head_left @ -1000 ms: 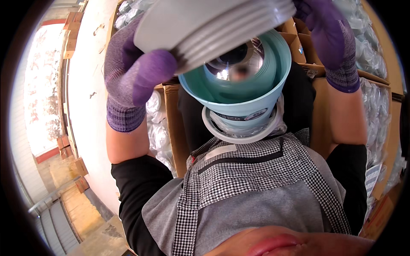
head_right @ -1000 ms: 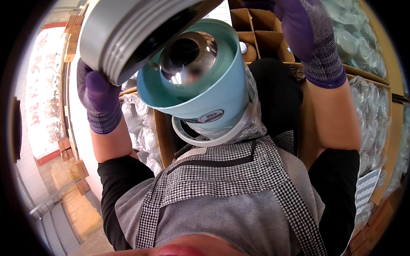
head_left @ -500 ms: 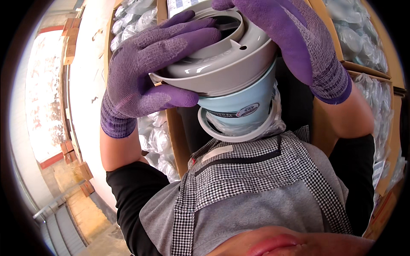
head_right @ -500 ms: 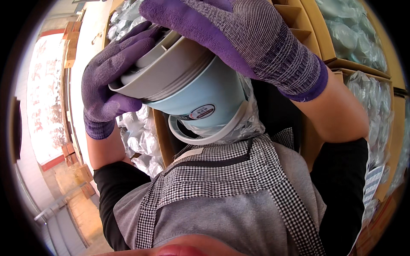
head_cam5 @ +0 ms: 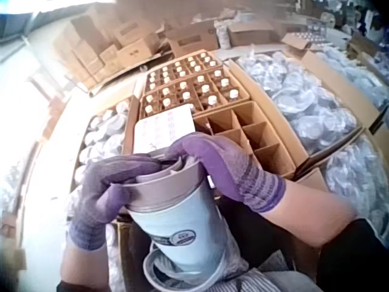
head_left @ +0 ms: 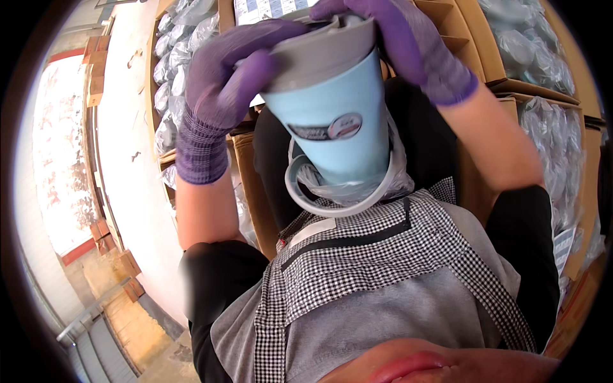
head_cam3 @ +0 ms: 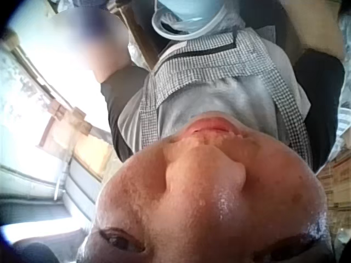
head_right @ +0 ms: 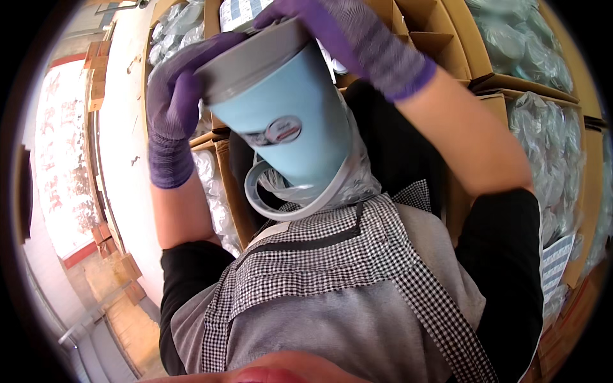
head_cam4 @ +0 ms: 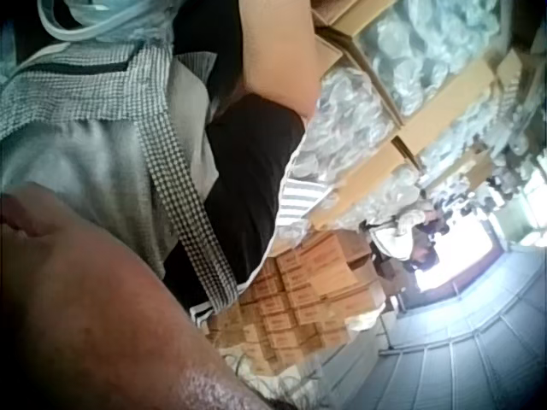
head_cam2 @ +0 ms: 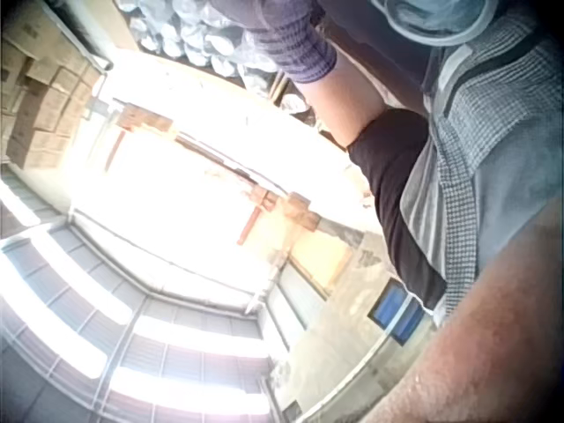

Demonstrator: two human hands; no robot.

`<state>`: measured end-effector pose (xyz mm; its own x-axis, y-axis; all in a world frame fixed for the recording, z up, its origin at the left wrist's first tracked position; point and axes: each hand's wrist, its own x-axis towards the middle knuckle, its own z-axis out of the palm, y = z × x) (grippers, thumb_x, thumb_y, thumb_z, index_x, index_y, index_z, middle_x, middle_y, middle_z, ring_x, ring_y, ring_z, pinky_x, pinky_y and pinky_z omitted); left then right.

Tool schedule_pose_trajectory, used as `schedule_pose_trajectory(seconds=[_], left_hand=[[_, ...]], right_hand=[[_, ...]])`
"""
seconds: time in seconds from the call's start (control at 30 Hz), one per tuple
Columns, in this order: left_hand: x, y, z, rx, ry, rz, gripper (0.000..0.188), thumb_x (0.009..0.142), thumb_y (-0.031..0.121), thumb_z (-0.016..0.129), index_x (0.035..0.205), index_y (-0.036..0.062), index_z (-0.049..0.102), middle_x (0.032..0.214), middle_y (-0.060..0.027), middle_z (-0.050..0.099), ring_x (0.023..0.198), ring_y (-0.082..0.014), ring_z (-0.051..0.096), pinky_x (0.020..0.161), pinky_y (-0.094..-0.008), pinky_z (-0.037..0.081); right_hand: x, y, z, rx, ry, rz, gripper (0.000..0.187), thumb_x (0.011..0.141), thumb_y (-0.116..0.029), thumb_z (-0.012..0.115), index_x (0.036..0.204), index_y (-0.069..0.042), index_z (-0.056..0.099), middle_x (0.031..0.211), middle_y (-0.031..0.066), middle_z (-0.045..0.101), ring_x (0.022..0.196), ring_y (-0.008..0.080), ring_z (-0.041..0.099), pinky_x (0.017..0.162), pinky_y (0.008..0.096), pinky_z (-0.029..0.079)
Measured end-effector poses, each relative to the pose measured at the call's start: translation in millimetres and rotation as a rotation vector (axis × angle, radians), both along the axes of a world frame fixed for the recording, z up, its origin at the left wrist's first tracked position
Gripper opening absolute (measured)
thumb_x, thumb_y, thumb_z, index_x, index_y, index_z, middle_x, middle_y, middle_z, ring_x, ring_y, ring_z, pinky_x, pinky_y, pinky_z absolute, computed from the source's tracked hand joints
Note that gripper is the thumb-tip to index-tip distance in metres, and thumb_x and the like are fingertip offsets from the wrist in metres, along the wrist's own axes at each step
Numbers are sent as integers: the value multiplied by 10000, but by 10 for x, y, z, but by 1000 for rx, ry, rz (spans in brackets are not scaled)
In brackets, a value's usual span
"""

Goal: The person assembles several vacuum flasks by inserting the glass liners into the plastic outer shells, screwing on the base caps, and applying labels to the exterior before placing the assembled flasks into plastic bags and cardboard shipping dividers.

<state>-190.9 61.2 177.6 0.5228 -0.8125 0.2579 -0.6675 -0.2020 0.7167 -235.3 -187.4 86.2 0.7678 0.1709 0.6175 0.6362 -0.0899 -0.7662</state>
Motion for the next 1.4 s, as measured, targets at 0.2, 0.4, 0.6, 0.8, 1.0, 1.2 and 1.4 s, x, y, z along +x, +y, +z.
schedule_pose_trajectory(seconds=[0.2,0.4,0.6,0.8,1.0,1.2,1.4], left_hand=[[212,57,-629,-398,-62,-42,683,892,573,566,1047,-71,730,1085,-234,708,1067,-345,673,978,-442,510],[-9,-27,-433,-285,-161,27,528,913,413,539,1058,-61,721,1063,-207,715,1092,-339,661,1029,-446,455],[-690,-475,-117,-204,-251,161,504,989,394,506,1155,-42,696,1027,-160,740,995,-275,703,940,-398,516],[-1007,-1171,90,463,-802,480,411,866,270,699,1127,-42,642,950,-146,679,873,-291,671,735,-392,531],[-850,-1067,-79,195,-779,357,422,876,296,650,1133,-38,625,869,-176,671,779,-322,667,722,-412,521],[-734,-786,145,191,-324,226,377,939,204,529,1213,-11,674,1074,-166,720,983,-271,709,824,-351,558],[-64,80,-379,-289,-93,122,558,1003,409,441,1117,-67,710,1105,-218,715,1220,-369,600,1136,-469,354]], right_hand=[[-301,134,170,152,128,-91,235,1030,-158,524,1028,23,674,974,125,662,949,201,641,879,316,495],[-519,152,447,67,-37,-111,268,1019,-144,509,991,43,699,1010,149,679,997,254,635,898,353,497],[124,-71,-138,522,124,583,352,991,-181,415,1033,58,670,1033,210,686,1131,339,603,1045,428,451],[425,301,1,868,920,1246,517,960,-221,518,1380,74,451,1371,253,561,1264,347,560,1124,422,403],[634,44,-363,352,550,890,541,980,-226,539,1440,38,434,1430,233,520,1293,300,541,1122,403,408],[149,-254,-161,735,744,581,361,1002,-208,538,1260,25,632,1359,157,574,1223,237,562,1082,364,421],[-236,131,99,600,331,241,269,998,-162,493,1079,29,665,1069,124,669,1156,238,571,1058,362,407]])
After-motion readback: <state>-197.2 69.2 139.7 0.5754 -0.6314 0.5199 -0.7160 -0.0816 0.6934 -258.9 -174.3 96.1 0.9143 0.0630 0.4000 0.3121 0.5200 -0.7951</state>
